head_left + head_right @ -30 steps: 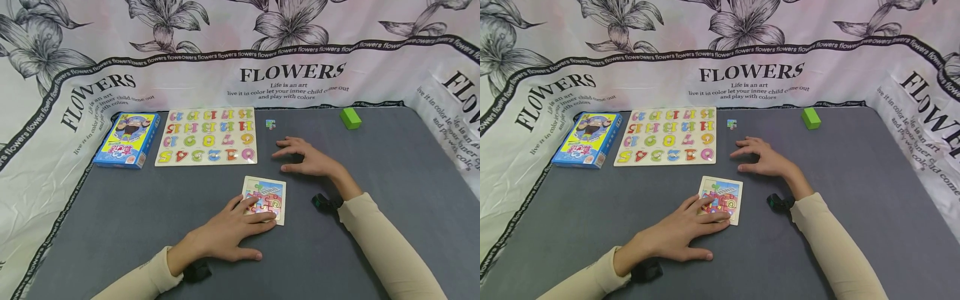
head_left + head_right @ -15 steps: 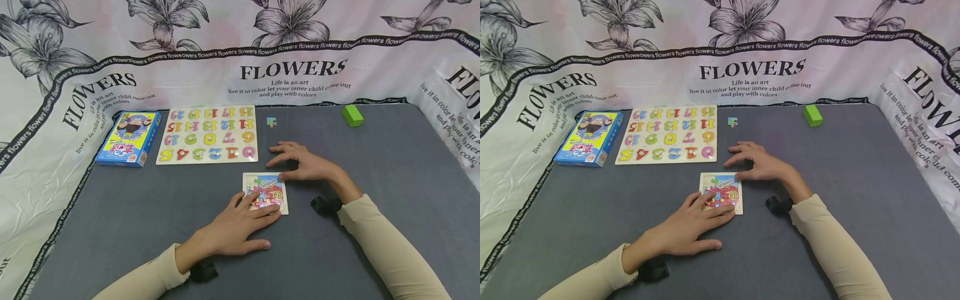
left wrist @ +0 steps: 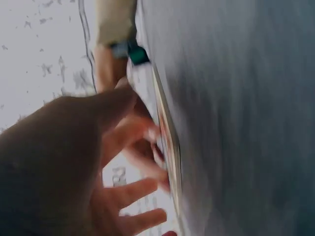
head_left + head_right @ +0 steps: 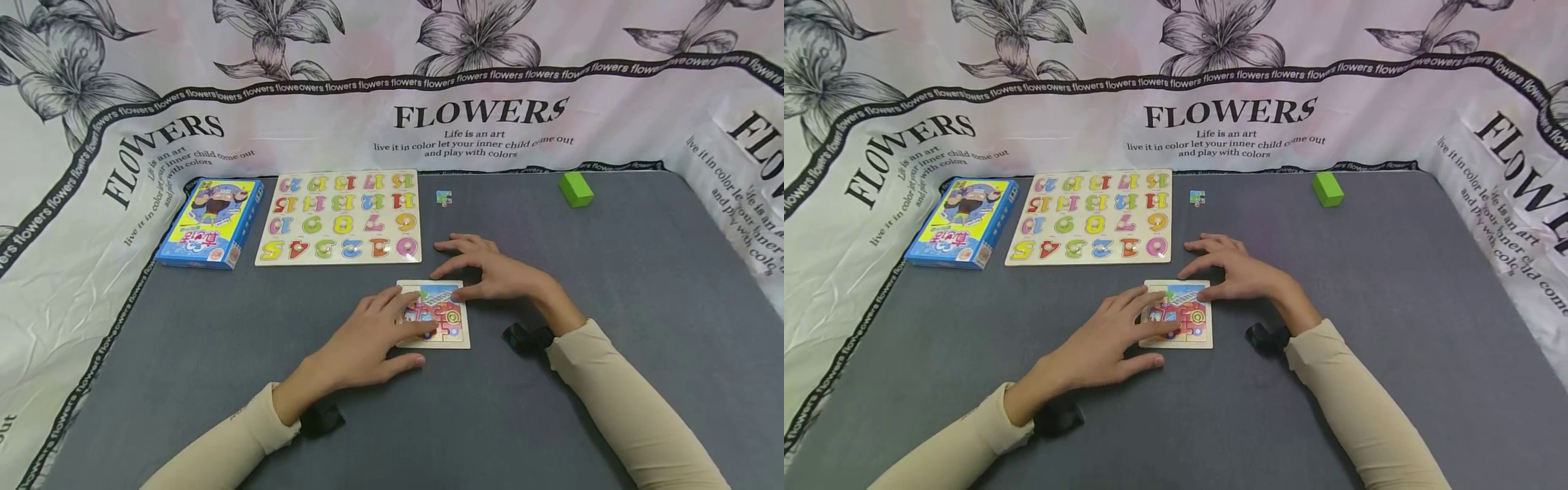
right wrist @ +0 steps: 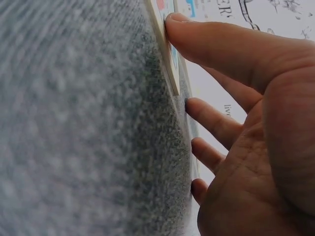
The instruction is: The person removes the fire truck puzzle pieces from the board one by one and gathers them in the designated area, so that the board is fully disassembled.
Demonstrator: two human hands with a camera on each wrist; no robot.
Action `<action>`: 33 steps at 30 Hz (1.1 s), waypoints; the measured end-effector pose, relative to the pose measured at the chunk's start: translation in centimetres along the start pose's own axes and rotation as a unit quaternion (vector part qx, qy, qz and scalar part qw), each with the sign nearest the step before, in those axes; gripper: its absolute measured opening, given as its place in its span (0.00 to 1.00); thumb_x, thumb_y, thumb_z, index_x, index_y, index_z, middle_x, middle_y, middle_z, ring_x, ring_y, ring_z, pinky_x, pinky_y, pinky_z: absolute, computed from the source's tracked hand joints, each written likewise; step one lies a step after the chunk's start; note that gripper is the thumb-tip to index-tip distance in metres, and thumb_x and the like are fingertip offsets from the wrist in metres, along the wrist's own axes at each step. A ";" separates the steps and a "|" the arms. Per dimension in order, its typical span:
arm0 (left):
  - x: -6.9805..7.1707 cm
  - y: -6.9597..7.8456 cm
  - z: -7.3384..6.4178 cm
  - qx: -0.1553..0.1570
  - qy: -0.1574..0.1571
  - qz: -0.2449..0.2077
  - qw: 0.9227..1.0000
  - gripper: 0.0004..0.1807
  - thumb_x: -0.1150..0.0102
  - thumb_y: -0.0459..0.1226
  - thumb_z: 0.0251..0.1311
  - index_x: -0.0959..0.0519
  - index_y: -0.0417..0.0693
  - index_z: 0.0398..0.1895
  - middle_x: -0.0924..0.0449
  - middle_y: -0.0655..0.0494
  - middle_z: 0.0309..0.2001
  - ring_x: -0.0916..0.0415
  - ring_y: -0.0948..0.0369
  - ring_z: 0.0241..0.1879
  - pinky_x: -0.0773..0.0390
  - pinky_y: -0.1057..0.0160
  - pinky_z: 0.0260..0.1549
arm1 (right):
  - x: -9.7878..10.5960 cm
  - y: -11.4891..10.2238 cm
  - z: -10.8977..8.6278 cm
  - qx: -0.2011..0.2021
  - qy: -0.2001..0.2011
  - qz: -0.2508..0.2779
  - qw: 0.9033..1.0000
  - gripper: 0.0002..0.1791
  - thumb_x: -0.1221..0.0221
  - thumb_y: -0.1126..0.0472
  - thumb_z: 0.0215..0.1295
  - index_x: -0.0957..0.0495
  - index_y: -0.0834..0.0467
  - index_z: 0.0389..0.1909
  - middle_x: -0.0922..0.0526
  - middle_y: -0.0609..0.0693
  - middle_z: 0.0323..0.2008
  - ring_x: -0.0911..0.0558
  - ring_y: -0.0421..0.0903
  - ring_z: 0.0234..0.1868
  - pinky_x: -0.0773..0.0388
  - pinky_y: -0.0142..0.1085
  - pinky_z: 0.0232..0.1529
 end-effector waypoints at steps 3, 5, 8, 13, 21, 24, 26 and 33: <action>0.0 -0.9 -0.3 0.021 -0.033 -0.005 0.999 0.33 0.46 0.62 0.69 0.37 0.75 0.77 0.53 0.50 0.83 0.60 0.44 0.83 0.47 0.38 0.75 | -0.1 0.0 0.0 0.005 0.004 0.001 1.000 0.23 0.28 0.58 0.60 0.16 0.45 0.58 0.36 0.58 0.77 0.53 0.63 0.81 0.60 0.69 0.72; 0.0 -1.3 -0.4 0.026 -0.053 -0.011 0.998 0.35 0.47 0.62 0.69 0.40 0.75 0.78 0.58 0.48 0.84 0.64 0.44 0.83 0.50 0.37 0.76 | -0.2 0.0 0.1 0.007 0.010 0.001 1.000 0.23 0.28 0.57 0.61 0.16 0.45 0.58 0.35 0.58 0.76 0.51 0.63 0.81 0.59 0.69 0.71; -0.1 -1.5 -0.4 0.024 -0.063 -0.014 0.998 0.35 0.48 0.62 0.70 0.41 0.74 0.79 0.60 0.47 0.84 0.64 0.46 0.83 0.52 0.37 0.76 | -0.4 -0.5 0.2 0.014 0.019 0.003 1.000 0.22 0.29 0.57 0.61 0.15 0.44 0.58 0.32 0.57 0.74 0.47 0.61 0.79 0.55 0.67 0.70; -0.1 -1.6 -0.4 0.018 -0.060 -0.006 0.998 0.35 0.48 0.61 0.70 0.41 0.75 0.79 0.60 0.46 0.84 0.62 0.47 0.83 0.52 0.38 0.77 | -0.9 -1.6 0.6 0.027 0.022 0.003 0.999 0.20 0.30 0.58 0.63 0.14 0.43 0.56 0.27 0.54 0.69 0.40 0.56 0.71 0.51 0.62 0.66; -0.1 -1.7 -0.4 0.025 -0.062 -0.009 0.998 0.34 0.48 0.61 0.70 0.42 0.76 0.78 0.63 0.41 0.83 0.65 0.42 0.83 0.51 0.38 0.76 | -1.6 -2.3 0.8 0.034 0.020 -0.019 0.999 0.18 0.33 0.61 0.65 0.14 0.42 0.54 0.26 0.53 0.66 0.39 0.53 0.67 0.50 0.59 0.65; -0.1 -1.7 -0.4 0.028 -0.063 -0.011 0.998 0.35 0.48 0.61 0.70 0.42 0.77 0.78 0.63 0.41 0.83 0.65 0.41 0.83 0.51 0.37 0.76 | -1.7 -2.3 0.8 0.036 0.017 -0.025 0.999 0.19 0.34 0.62 0.65 0.14 0.41 0.55 0.27 0.53 0.67 0.40 0.54 0.68 0.50 0.59 0.65; -0.2 -1.7 -0.4 0.030 -0.065 -0.011 0.997 0.35 0.47 0.62 0.70 0.42 0.78 0.78 0.63 0.42 0.83 0.65 0.41 0.83 0.52 0.37 0.76 | -1.8 -2.2 0.8 0.037 0.013 -0.026 0.999 0.20 0.36 0.62 0.66 0.15 0.40 0.56 0.28 0.53 0.68 0.41 0.54 0.68 0.51 0.60 0.65; -0.3 -1.7 -0.4 0.033 -0.068 -0.004 0.997 0.36 0.47 0.62 0.69 0.44 0.80 0.78 0.63 0.43 0.84 0.66 0.41 0.83 0.55 0.33 0.75 | -2.0 -2.2 0.8 0.042 0.009 -0.025 0.999 0.21 0.38 0.62 0.65 0.15 0.40 0.57 0.30 0.54 0.69 0.42 0.56 0.69 0.52 0.61 0.65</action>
Point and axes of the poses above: each hand's wrist, its own z-axis towards the middle knuckle, its own x-axis out of the back of the hand, y = z × x, the point moved 4 cm from there along z, towards the middle knuckle
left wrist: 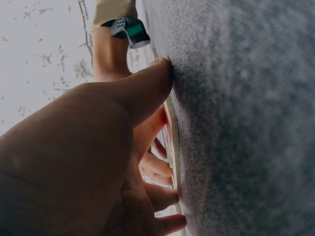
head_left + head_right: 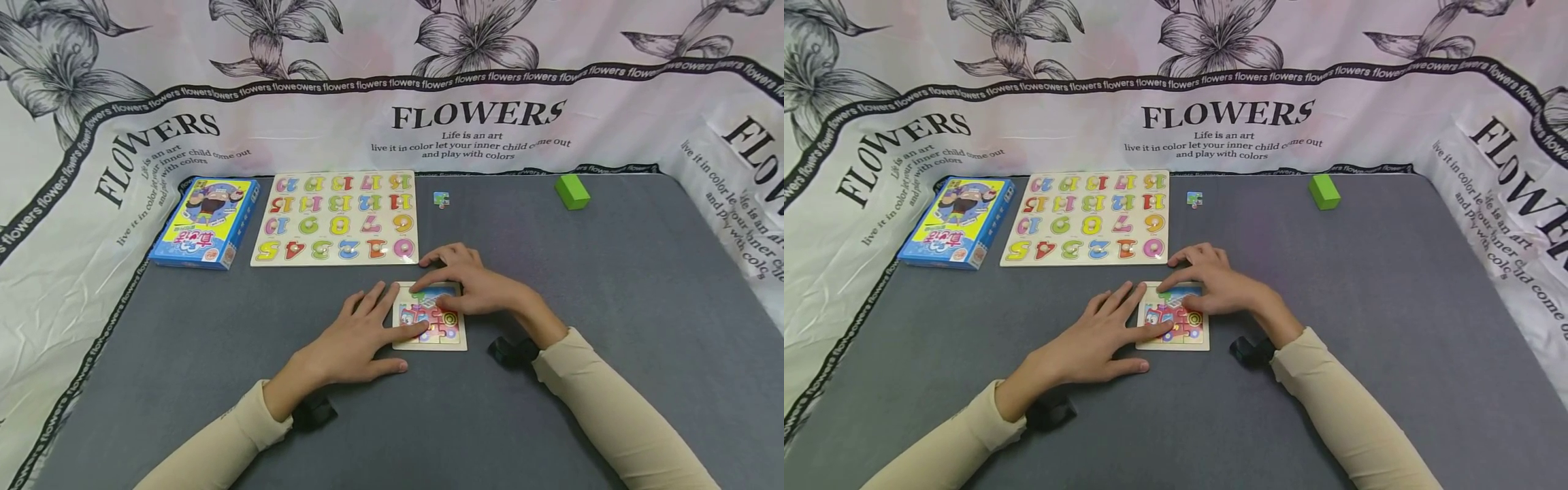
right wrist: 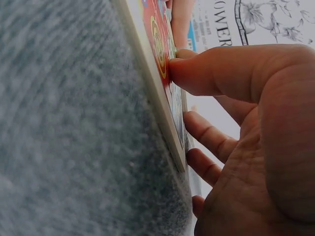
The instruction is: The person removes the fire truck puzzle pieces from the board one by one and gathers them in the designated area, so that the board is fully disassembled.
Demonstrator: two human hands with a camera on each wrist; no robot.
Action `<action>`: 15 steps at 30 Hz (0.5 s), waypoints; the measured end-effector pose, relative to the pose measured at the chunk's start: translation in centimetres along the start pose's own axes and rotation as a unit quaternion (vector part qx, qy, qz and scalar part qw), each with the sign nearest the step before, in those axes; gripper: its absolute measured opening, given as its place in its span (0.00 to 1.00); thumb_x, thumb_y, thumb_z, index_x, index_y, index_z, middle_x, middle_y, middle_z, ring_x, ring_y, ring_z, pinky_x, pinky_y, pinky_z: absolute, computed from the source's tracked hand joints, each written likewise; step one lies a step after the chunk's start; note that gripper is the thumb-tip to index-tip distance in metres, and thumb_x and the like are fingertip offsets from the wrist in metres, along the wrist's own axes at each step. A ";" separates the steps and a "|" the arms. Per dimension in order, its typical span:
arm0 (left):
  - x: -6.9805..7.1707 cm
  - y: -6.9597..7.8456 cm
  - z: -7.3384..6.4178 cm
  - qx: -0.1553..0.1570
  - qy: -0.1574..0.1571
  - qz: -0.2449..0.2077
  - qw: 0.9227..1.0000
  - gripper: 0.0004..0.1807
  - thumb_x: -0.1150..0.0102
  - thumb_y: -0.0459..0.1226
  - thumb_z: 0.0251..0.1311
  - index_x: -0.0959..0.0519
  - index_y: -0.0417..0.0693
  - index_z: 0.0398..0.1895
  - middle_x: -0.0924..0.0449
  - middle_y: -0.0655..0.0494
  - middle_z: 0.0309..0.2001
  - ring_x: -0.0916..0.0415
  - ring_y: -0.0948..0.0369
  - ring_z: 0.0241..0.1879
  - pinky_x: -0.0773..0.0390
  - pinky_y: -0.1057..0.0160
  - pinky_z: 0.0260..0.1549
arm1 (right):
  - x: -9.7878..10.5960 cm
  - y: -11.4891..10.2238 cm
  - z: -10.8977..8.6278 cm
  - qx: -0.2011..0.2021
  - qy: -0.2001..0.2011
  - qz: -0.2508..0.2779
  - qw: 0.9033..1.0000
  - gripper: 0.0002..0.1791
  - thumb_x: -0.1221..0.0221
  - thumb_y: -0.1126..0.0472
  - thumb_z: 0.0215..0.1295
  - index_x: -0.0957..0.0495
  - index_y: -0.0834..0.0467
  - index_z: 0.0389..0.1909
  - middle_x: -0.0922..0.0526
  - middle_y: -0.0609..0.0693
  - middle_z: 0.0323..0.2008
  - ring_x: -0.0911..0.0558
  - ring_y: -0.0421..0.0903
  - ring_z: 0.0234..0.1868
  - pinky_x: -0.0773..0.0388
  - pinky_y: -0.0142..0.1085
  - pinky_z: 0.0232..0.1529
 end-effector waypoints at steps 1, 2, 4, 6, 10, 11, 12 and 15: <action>0.0 0.0 0.0 0.001 0.000 0.001 1.000 0.36 0.47 0.62 0.69 0.44 0.80 0.78 0.63 0.43 0.84 0.66 0.41 0.83 0.55 0.32 0.74 | 0.0 0.0 0.0 0.000 -0.001 0.000 1.000 0.22 0.38 0.62 0.65 0.15 0.40 0.57 0.30 0.54 0.69 0.42 0.56 0.69 0.52 0.61 0.65; 0.0 0.0 0.0 0.002 0.000 0.001 1.000 0.36 0.47 0.63 0.69 0.44 0.80 0.78 0.63 0.43 0.84 0.66 0.41 0.83 0.55 0.32 0.74 | 0.0 0.1 0.0 0.000 -0.001 0.000 1.000 0.22 0.39 0.62 0.65 0.15 0.40 0.57 0.30 0.54 0.69 0.42 0.56 0.69 0.52 0.61 0.64; 0.0 0.0 0.0 0.004 0.000 -0.001 1.000 0.36 0.47 0.63 0.69 0.44 0.80 0.78 0.63 0.43 0.84 0.66 0.41 0.82 0.55 0.31 0.74 | 0.0 0.1 0.1 -0.001 0.000 0.001 1.000 0.21 0.39 0.63 0.66 0.15 0.40 0.57 0.30 0.54 0.69 0.42 0.55 0.69 0.52 0.61 0.65; 0.0 0.0 0.0 0.005 0.000 -0.002 1.000 0.36 0.48 0.64 0.69 0.44 0.80 0.78 0.64 0.43 0.84 0.66 0.41 0.82 0.55 0.30 0.73 | -0.1 0.2 0.1 -0.003 0.000 0.001 1.000 0.21 0.39 0.64 0.67 0.15 0.40 0.57 0.30 0.53 0.69 0.42 0.55 0.69 0.52 0.60 0.65; -0.1 0.0 0.0 0.006 0.001 -0.004 1.000 0.36 0.48 0.64 0.68 0.44 0.80 0.78 0.64 0.43 0.84 0.66 0.40 0.82 0.55 0.29 0.73 | -0.1 0.3 0.1 -0.006 0.001 -0.001 1.000 0.21 0.40 0.65 0.68 0.15 0.40 0.56 0.30 0.53 0.69 0.42 0.54 0.69 0.52 0.59 0.64; -0.1 0.0 0.0 0.006 0.001 -0.005 1.000 0.36 0.48 0.64 0.68 0.44 0.80 0.78 0.64 0.43 0.84 0.66 0.40 0.82 0.55 0.29 0.73 | -0.1 0.3 0.1 -0.006 0.001 0.000 1.000 0.22 0.40 0.65 0.68 0.15 0.40 0.57 0.30 0.53 0.69 0.42 0.54 0.69 0.52 0.59 0.64; -0.1 0.0 0.0 0.006 0.002 -0.005 1.000 0.36 0.48 0.64 0.68 0.44 0.79 0.78 0.64 0.43 0.84 0.66 0.40 0.82 0.55 0.29 0.73 | -0.2 0.3 0.1 -0.006 0.002 -0.001 1.000 0.22 0.41 0.65 0.68 0.15 0.40 0.57 0.30 0.53 0.69 0.42 0.54 0.69 0.52 0.59 0.64; -0.1 0.0 0.0 0.005 0.004 -0.005 1.000 0.36 0.48 0.64 0.68 0.43 0.79 0.78 0.63 0.43 0.84 0.65 0.39 0.82 0.55 0.29 0.73 | -0.3 0.3 0.1 -0.005 0.002 -0.005 1.000 0.23 0.41 0.65 0.66 0.16 0.40 0.58 0.30 0.54 0.68 0.42 0.55 0.69 0.52 0.59 0.64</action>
Point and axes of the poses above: each hand's wrist, its own z-axis towards the middle knuckle, its own x-axis out of the back of the hand, y = z × x, the point moved 4 cm from there along z, towards the middle knuckle
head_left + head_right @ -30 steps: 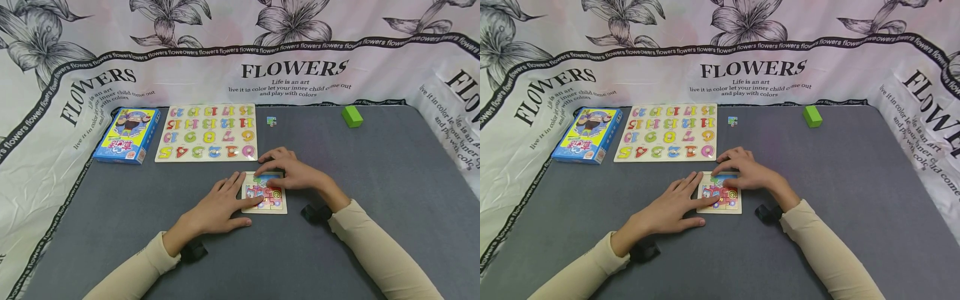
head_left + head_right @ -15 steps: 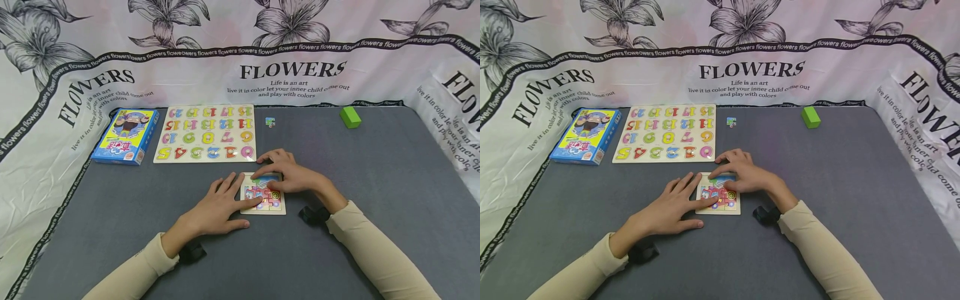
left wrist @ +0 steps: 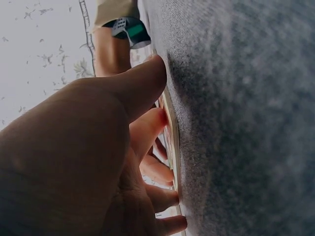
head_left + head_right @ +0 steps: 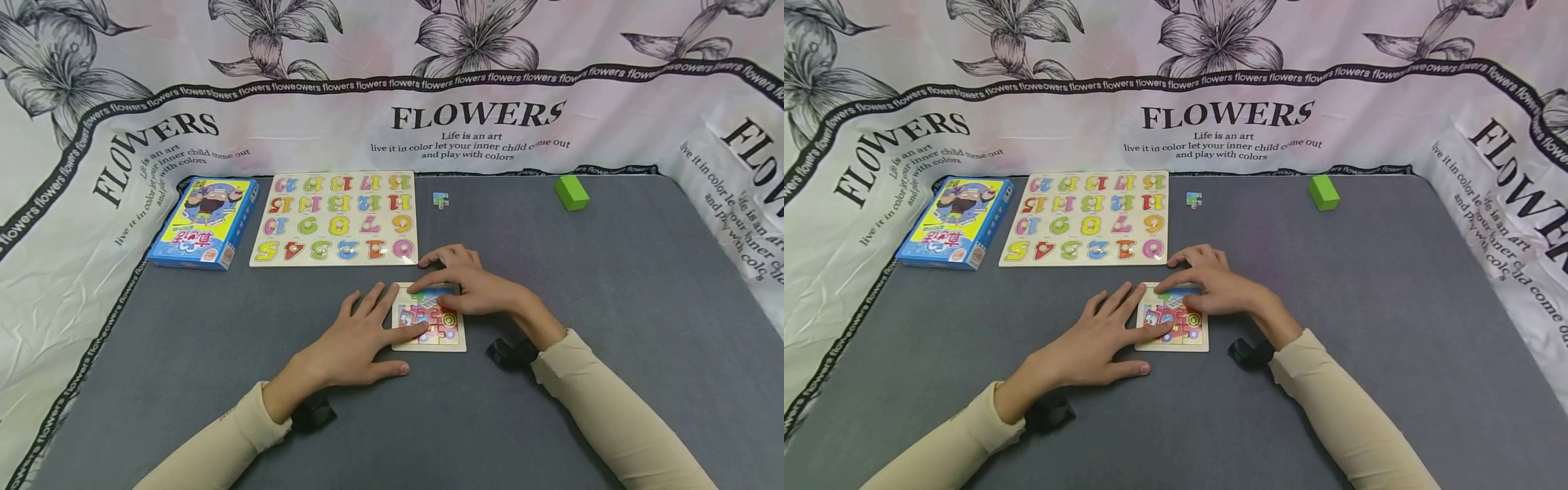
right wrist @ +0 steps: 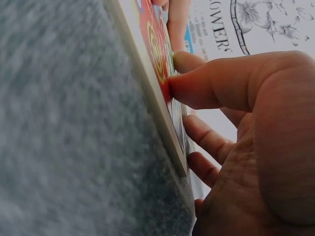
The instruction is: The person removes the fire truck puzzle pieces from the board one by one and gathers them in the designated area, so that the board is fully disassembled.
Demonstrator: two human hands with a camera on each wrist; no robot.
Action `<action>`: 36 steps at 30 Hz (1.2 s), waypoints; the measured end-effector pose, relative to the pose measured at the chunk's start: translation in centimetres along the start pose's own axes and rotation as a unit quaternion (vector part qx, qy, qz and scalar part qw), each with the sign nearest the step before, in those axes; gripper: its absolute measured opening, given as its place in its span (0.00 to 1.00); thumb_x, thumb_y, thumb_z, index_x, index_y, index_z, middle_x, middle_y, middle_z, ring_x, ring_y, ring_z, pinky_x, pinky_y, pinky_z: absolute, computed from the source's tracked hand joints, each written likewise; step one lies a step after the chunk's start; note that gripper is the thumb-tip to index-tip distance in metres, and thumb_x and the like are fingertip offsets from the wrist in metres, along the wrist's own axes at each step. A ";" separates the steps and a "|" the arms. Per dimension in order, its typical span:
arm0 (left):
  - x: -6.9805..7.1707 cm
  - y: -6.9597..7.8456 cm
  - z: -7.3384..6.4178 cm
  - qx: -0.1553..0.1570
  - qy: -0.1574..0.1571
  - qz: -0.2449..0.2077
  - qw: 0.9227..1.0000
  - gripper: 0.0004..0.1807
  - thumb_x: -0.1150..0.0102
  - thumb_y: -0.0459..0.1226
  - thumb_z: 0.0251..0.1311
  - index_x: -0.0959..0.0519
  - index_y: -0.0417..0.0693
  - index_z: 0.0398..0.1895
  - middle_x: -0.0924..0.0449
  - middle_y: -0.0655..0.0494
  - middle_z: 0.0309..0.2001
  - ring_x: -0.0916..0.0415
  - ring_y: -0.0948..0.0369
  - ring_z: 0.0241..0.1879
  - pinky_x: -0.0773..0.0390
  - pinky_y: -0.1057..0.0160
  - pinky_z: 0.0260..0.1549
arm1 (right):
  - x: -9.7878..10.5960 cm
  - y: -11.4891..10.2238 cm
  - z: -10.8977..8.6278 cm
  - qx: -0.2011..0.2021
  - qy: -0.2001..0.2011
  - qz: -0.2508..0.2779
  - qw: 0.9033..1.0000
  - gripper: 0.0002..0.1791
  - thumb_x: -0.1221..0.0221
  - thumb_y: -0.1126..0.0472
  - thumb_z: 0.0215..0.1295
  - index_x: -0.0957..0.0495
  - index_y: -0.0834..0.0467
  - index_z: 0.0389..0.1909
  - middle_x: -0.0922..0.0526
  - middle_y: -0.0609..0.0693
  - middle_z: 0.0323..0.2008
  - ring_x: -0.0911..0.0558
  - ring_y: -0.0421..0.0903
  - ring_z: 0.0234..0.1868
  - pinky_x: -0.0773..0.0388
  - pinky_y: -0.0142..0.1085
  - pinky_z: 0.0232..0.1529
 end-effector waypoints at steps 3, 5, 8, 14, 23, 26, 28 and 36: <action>0.0 0.0 0.0 0.000 0.003 0.001 1.000 0.36 0.49 0.65 0.68 0.43 0.80 0.78 0.63 0.43 0.84 0.65 0.40 0.82 0.55 0.29 0.73 | -0.1 -0.1 0.0 0.003 0.000 -0.006 1.000 0.24 0.42 0.65 0.66 0.16 0.40 0.59 0.31 0.56 0.68 0.43 0.56 0.69 0.52 0.60 0.64; -0.1 0.0 0.0 0.001 0.004 0.001 1.000 0.36 0.49 0.65 0.68 0.43 0.80 0.78 0.63 0.43 0.84 0.64 0.40 0.82 0.55 0.29 0.73 | -0.2 -0.1 0.0 0.003 -0.002 -0.007 1.000 0.24 0.43 0.65 0.66 0.16 0.40 0.59 0.31 0.56 0.68 0.43 0.56 0.69 0.52 0.60 0.64; -0.1 0.0 0.0 0.003 0.005 0.001 1.000 0.36 0.48 0.65 0.68 0.43 0.80 0.78 0.63 0.43 0.84 0.64 0.40 0.82 0.54 0.29 0.73 | -0.2 -0.1 0.0 0.002 -0.004 -0.003 1.000 0.24 0.43 0.65 0.67 0.16 0.41 0.58 0.31 0.55 0.68 0.43 0.55 0.69 0.52 0.59 0.64; 0.0 0.0 -0.1 0.005 0.002 0.000 1.000 0.36 0.49 0.65 0.68 0.43 0.80 0.78 0.63 0.44 0.84 0.63 0.40 0.82 0.54 0.29 0.73 | -0.1 -0.1 -0.1 -0.003 -0.009 -0.001 1.000 0.23 0.43 0.65 0.67 0.16 0.41 0.58 0.31 0.55 0.69 0.42 0.55 0.69 0.51 0.58 0.63; 0.0 0.2 -0.2 -0.001 -0.007 0.011 1.000 0.37 0.50 0.65 0.69 0.45 0.77 0.79 0.64 0.53 0.84 0.66 0.40 0.82 0.56 0.28 0.73 | 0.0 -0.1 -0.2 -0.009 -0.021 0.004 1.000 0.24 0.43 0.66 0.68 0.17 0.39 0.59 0.33 0.53 0.71 0.44 0.54 0.70 0.53 0.61 0.65; -0.1 0.3 -0.3 -0.002 -0.013 0.015 1.000 0.38 0.51 0.66 0.68 0.47 0.77 0.80 0.64 0.56 0.84 0.67 0.40 0.82 0.58 0.28 0.73 | 0.0 -0.1 -0.3 -0.012 -0.024 0.009 1.000 0.26 0.43 0.67 0.67 0.17 0.37 0.59 0.33 0.52 0.71 0.44 0.54 0.71 0.53 0.61 0.66; -0.1 0.4 -0.3 0.000 -0.015 0.017 1.000 0.39 0.51 0.66 0.68 0.47 0.77 0.80 0.65 0.56 0.84 0.67 0.41 0.83 0.58 0.28 0.73 | 0.1 -0.1 -0.3 -0.014 -0.026 0.012 0.999 0.27 0.43 0.67 0.66 0.17 0.37 0.59 0.33 0.52 0.71 0.44 0.54 0.71 0.53 0.62 0.66; 0.0 0.6 -0.4 0.002 -0.021 0.022 1.000 0.40 0.51 0.66 0.68 0.47 0.77 0.80 0.62 0.56 0.85 0.65 0.41 0.83 0.58 0.26 0.72 | 0.1 0.0 -0.2 -0.017 -0.026 0.016 0.999 0.26 0.43 0.67 0.66 0.17 0.38 0.59 0.33 0.52 0.71 0.44 0.54 0.71 0.54 0.62 0.66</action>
Point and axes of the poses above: each hand's wrist, its own z-axis towards the middle knuckle, its own x-axis out of the back of the hand, y = z × x, the point moved 4 cm from there along z, towards the middle knuckle
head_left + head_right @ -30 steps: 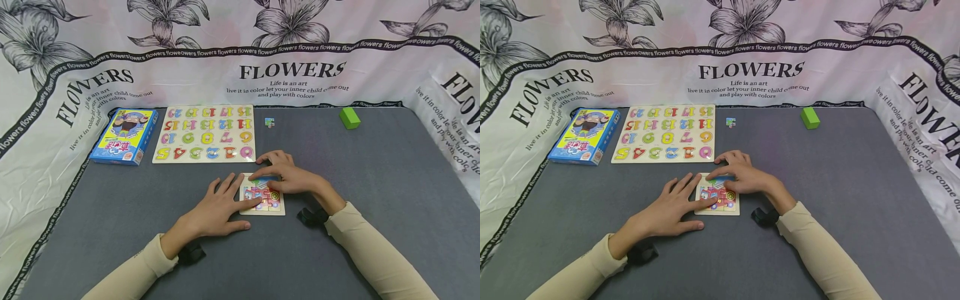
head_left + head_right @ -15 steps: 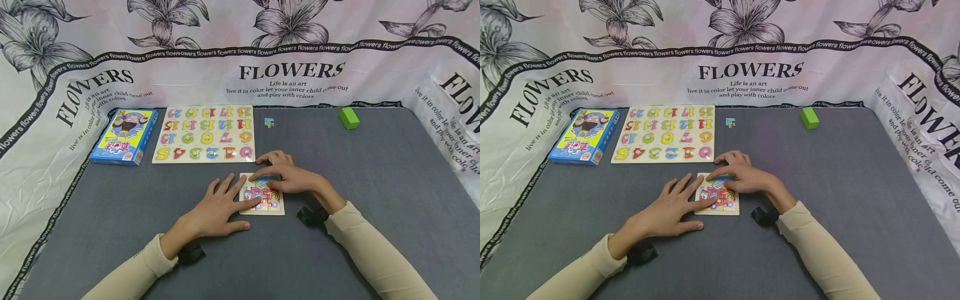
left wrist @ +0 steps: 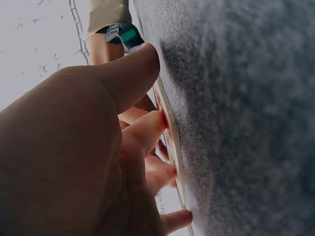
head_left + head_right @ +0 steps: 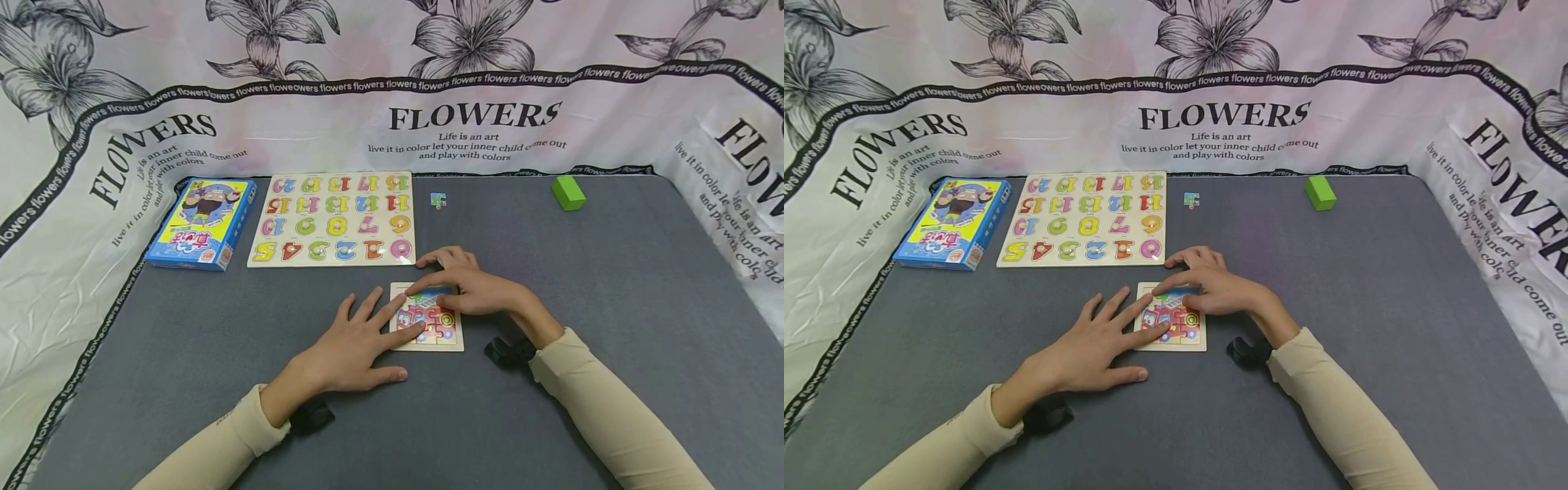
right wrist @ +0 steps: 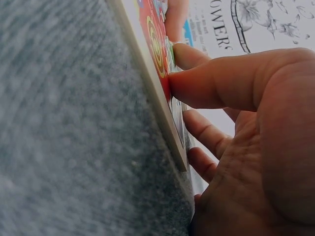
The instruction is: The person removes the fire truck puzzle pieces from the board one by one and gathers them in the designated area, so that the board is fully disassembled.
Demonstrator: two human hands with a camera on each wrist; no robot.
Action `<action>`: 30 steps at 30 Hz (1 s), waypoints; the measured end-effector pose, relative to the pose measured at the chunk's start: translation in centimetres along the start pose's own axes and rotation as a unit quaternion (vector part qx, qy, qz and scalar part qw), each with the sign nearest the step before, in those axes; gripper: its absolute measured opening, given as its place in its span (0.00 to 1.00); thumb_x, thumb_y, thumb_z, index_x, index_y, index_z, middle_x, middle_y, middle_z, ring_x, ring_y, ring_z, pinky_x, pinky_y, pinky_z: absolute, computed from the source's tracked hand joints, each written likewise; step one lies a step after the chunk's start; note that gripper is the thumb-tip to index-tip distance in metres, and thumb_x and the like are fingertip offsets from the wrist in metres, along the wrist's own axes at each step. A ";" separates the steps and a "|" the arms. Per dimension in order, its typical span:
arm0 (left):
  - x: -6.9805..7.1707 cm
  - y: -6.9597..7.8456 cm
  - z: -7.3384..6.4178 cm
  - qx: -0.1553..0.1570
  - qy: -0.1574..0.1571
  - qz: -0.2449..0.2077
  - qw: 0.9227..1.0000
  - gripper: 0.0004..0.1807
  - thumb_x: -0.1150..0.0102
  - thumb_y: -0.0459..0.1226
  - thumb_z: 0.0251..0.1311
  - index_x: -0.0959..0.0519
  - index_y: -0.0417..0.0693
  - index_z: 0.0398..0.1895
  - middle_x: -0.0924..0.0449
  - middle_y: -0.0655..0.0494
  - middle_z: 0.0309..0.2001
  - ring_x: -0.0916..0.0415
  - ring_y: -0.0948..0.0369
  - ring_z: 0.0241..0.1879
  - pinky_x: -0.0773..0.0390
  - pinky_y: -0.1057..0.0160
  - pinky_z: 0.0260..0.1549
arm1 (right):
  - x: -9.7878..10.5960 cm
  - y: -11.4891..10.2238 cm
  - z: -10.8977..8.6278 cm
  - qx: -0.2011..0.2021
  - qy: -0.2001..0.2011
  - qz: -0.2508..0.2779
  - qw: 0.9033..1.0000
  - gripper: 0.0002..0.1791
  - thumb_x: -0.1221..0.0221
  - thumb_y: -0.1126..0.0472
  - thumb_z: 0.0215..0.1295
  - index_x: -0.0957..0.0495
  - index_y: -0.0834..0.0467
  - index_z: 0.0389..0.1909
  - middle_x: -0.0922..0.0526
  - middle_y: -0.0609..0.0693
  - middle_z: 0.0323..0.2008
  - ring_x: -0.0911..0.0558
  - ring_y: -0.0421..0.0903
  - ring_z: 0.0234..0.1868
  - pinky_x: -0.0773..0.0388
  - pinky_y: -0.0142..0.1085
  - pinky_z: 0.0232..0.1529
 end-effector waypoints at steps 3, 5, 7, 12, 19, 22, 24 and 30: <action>0.1 0.1 0.0 -0.001 -0.002 0.004 1.000 0.40 0.51 0.67 0.68 0.47 0.76 0.81 0.59 0.58 0.84 0.64 0.41 0.82 0.57 0.25 0.71 | 0.0 0.0 0.1 -0.002 0.000 0.001 1.000 0.26 0.43 0.67 0.66 0.17 0.39 0.59 0.33 0.52 0.71 0.44 0.54 0.71 0.53 0.62 0.66; 0.1 0.1 -0.1 -0.001 -0.002 0.004 1.000 0.40 0.50 0.67 0.68 0.47 0.75 0.81 0.57 0.58 0.84 0.64 0.41 0.82 0.56 0.25 0.71 | 0.0 0.0 0.1 -0.004 0.000 0.002 1.000 0.26 0.43 0.67 0.66 0.17 0.39 0.59 0.33 0.52 0.71 0.44 0.54 0.71 0.53 0.62 0.66; 0.1 0.1 -0.1 0.000 -0.002 0.004 1.000 0.41 0.50 0.67 0.67 0.47 0.75 0.81 0.57 0.58 0.84 0.64 0.41 0.82 0.56 0.25 0.71 | 0.0 0.0 0.1 -0.005 -0.001 0.003 1.000 0.26 0.43 0.67 0.66 0.17 0.39 0.59 0.33 0.52 0.71 0.45 0.55 0.71 0.54 0.62 0.66; 0.0 0.1 0.0 0.000 0.001 0.008 1.000 0.41 0.51 0.68 0.67 0.47 0.76 0.81 0.56 0.59 0.84 0.63 0.41 0.82 0.56 0.25 0.70 | 0.0 0.0 0.1 -0.005 -0.003 0.007 1.000 0.25 0.43 0.66 0.66 0.17 0.40 0.59 0.33 0.52 0.71 0.44 0.55 0.71 0.53 0.62 0.66; 0.0 0.3 0.1 0.000 0.006 0.002 1.000 0.40 0.50 0.67 0.67 0.47 0.75 0.80 0.54 0.57 0.84 0.62 0.40 0.82 0.56 0.25 0.70 | 0.1 0.1 -0.1 0.005 0.001 0.009 1.000 0.25 0.42 0.67 0.66 0.17 0.39 0.59 0.33 0.52 0.71 0.44 0.55 0.71 0.53 0.62 0.66; 0.1 0.3 0.1 0.000 0.007 -0.002 1.000 0.40 0.50 0.67 0.67 0.46 0.75 0.80 0.53 0.57 0.83 0.62 0.40 0.82 0.56 0.24 0.70 | 0.2 0.0 -0.1 0.008 0.001 0.011 1.000 0.25 0.42 0.67 0.67 0.17 0.39 0.59 0.33 0.52 0.71 0.44 0.55 0.71 0.52 0.62 0.66; 0.1 0.3 0.1 0.000 0.007 -0.004 1.000 0.40 0.50 0.67 0.67 0.46 0.75 0.80 0.53 0.57 0.83 0.62 0.40 0.82 0.56 0.24 0.70 | 0.2 0.0 -0.1 0.012 0.003 0.010 1.000 0.25 0.42 0.67 0.67 0.17 0.40 0.59 0.33 0.53 0.71 0.43 0.55 0.70 0.52 0.61 0.65; 0.0 0.3 0.1 -0.005 0.010 -0.005 1.000 0.40 0.49 0.66 0.68 0.46 0.75 0.80 0.51 0.55 0.82 0.60 0.39 0.81 0.55 0.24 0.69 | 0.2 -0.3 0.0 0.028 0.010 0.006 1.000 0.24 0.42 0.68 0.67 0.16 0.42 0.59 0.28 0.52 0.63 0.39 0.52 0.62 0.50 0.57 0.62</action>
Point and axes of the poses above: each hand's wrist, its own z-axis towards the middle knuckle, its own x-axis out of the back of the hand, y = z × x, the point moved 4 cm from there along z, towards the middle knuckle
